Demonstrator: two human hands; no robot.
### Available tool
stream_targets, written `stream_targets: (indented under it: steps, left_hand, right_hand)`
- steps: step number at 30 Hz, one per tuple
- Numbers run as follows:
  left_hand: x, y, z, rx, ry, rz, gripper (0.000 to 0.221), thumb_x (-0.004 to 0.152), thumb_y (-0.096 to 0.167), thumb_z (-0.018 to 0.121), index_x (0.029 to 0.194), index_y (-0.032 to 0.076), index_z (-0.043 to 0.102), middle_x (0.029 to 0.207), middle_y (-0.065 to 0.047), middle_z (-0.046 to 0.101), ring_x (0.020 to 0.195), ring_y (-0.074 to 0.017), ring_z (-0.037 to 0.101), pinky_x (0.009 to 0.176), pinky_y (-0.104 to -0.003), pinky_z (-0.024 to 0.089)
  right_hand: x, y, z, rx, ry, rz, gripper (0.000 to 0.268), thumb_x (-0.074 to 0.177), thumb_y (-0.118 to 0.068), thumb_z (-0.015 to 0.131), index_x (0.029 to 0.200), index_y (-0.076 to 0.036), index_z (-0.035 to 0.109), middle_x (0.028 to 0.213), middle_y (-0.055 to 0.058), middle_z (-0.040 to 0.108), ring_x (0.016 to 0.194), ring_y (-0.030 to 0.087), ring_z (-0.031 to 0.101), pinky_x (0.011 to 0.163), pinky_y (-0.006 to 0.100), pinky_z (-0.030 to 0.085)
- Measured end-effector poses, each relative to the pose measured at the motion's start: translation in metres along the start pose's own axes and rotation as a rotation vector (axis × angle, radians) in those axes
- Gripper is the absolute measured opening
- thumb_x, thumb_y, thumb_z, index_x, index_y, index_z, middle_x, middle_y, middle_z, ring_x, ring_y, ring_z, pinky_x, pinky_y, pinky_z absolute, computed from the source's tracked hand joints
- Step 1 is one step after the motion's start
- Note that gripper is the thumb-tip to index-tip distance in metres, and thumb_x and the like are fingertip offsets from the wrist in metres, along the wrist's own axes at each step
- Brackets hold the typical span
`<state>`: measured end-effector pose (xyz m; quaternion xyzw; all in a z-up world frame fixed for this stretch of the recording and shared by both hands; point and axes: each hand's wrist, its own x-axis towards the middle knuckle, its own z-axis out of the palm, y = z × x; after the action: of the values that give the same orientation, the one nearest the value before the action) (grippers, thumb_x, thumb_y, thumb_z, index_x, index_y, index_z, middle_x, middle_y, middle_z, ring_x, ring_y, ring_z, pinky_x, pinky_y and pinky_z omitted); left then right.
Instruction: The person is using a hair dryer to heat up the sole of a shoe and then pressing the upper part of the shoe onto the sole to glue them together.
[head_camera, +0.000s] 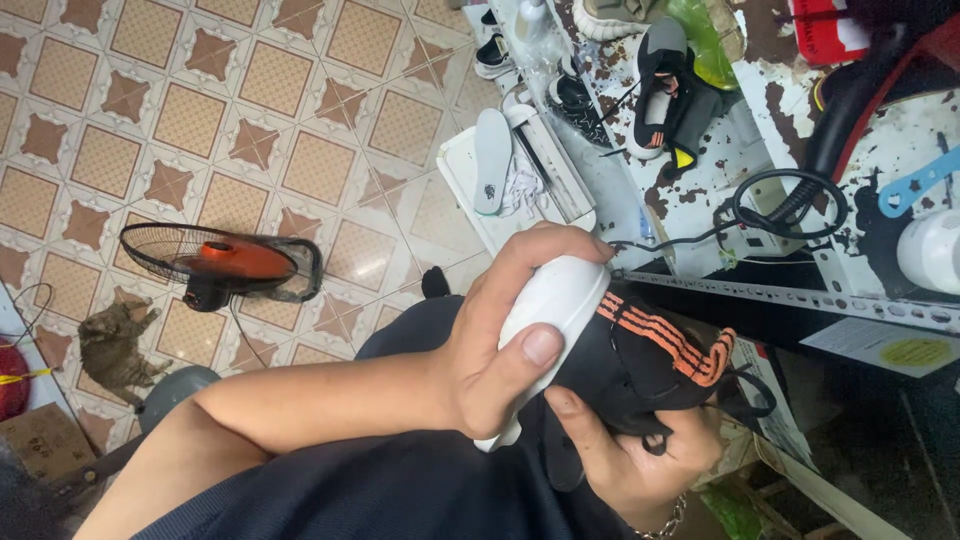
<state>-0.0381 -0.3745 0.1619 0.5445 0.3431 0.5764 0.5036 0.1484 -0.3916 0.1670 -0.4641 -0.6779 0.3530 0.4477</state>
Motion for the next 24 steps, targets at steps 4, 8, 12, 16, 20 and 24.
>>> stream_targets:
  steps: [4,8,12,16,20,24]
  left_hand:
    - [0.004,0.005,0.000,-0.043,-0.002,0.009,0.056,0.112,0.044,0.046,0.145,-0.001,0.043,0.134,-0.016,0.055,0.117,-0.0220,0.059,0.107,-0.031,0.047]
    - [0.005,0.003,-0.002,-0.058,-0.016,0.027,0.058,0.109,0.044,0.046,0.145,-0.001,0.043,0.138,-0.017,0.055,0.115,-0.0222,0.059,0.105,-0.032,0.047]
    - [-0.003,-0.006,-0.006,-0.066,-0.039,0.024,0.057,0.111,0.044,0.047,0.145,-0.001,0.042,0.135,-0.016,0.054,0.115,-0.0203,0.059,0.106,-0.031,0.047]
    - [0.010,-0.007,-0.006,-0.109,0.004,0.003,0.059,0.110,0.046,0.047,0.146,0.000,0.039,0.135,-0.015,0.051,0.121,-0.0198,0.053,0.112,-0.031,0.042]
    - [0.017,-0.014,-0.004,-0.184,0.065,-0.045,0.061,0.109,0.048,0.045,0.147,0.001,0.038,0.135,-0.012,0.048,0.123,-0.0184,0.050,0.113,-0.029,0.039]
    - [0.014,-0.025,-0.006,-0.270,0.107,-0.143,0.060,0.112,0.049,0.044,0.150,0.003,0.037,0.127,-0.010,0.053,0.114,-0.0160,0.052,0.105,-0.027,0.040]
  right_hand:
    - [0.005,-0.008,0.002,0.040,0.006,0.003,0.043,0.081,-0.012,0.089,0.115,0.003,0.067,0.116,0.012,0.070,0.097,0.018,0.070,0.083,0.026,0.057]
    - [0.009,-0.012,0.002,-0.065,-0.017,-0.061,0.045,0.076,-0.011,0.089,0.111,0.002,0.066,0.112,0.011,0.067,0.096,0.018,0.069,0.084,0.027,0.055]
    - [0.019,-0.020,0.005,0.020,-0.028,-0.026,0.043,0.076,-0.011,0.090,0.110,0.002,0.067,0.111,0.012,0.067,0.096,0.019,0.070,0.083,0.027,0.057]
    - [0.033,-0.024,0.009,-0.131,-0.039,-0.039,0.040,0.069,-0.009,0.084,0.101,0.007,0.066,0.105,0.019,0.068,0.097,0.025,0.069,0.085,0.033,0.056]
    - [0.019,0.002,0.008,-0.048,-0.028,0.066,0.034,0.079,-0.012,0.092,0.088,-0.003,0.060,0.104,0.012,0.075,0.092,0.015,0.076,0.081,0.027,0.059]
    - [0.032,-0.003,0.013,-0.099,-0.087,0.080,0.028,0.084,-0.008,0.088,0.093,0.002,0.063,0.099,0.012,0.069,0.087,0.017,0.067,0.079,0.030,0.053]
